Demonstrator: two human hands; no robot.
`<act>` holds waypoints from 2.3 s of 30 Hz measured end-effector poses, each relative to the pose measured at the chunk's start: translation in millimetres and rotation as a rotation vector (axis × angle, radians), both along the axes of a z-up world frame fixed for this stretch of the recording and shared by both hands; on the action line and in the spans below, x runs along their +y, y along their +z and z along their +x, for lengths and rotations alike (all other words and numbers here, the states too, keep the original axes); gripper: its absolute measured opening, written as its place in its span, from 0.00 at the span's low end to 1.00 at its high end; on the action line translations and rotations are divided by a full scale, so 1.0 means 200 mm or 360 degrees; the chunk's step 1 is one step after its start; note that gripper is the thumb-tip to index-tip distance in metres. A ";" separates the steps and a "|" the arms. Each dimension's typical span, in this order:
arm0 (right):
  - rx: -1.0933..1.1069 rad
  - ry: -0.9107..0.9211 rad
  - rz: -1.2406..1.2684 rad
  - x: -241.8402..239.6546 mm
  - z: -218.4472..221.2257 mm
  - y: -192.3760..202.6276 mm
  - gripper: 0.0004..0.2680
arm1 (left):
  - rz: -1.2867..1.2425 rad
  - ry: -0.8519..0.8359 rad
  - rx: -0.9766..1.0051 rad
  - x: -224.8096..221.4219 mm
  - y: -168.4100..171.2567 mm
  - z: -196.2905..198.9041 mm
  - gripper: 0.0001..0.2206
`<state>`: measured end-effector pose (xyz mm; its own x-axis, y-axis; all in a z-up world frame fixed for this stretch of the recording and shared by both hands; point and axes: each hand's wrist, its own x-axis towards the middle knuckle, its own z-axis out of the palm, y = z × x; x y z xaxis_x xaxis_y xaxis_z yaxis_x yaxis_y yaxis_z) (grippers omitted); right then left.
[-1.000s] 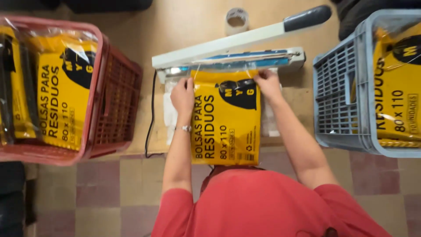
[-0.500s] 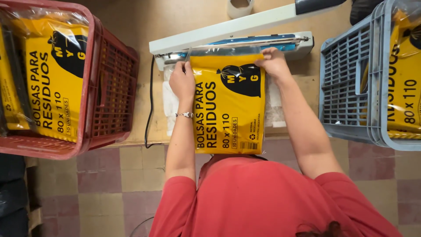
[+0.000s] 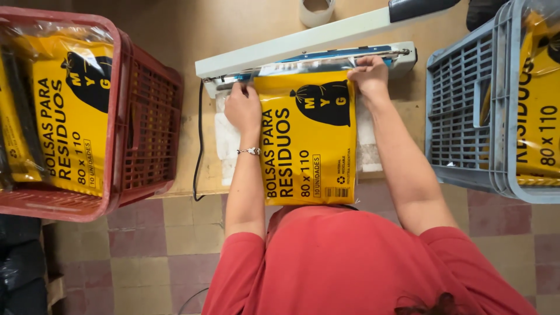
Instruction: Sealing yellow plastic bags using a manual heat sealer and organizing them into crates
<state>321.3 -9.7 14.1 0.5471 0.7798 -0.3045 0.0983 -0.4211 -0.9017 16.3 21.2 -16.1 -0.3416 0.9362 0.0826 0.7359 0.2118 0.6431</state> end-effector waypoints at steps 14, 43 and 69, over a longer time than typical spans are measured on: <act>-0.1079 0.0160 0.0422 0.08 0.05 -0.18 0.04 | -0.0093 -0.0025 0.0297 0.08 -0.05 0.03 0.14; -0.0885 0.0297 0.0765 0.08 0.06 -0.17 0.05 | -0.0088 0.0027 0.0409 0.14 -0.05 0.05 0.16; -0.1086 0.0199 0.0873 0.07 0.00 -0.17 0.06 | 0.0526 -0.0506 0.0902 -0.28 0.23 0.37 0.17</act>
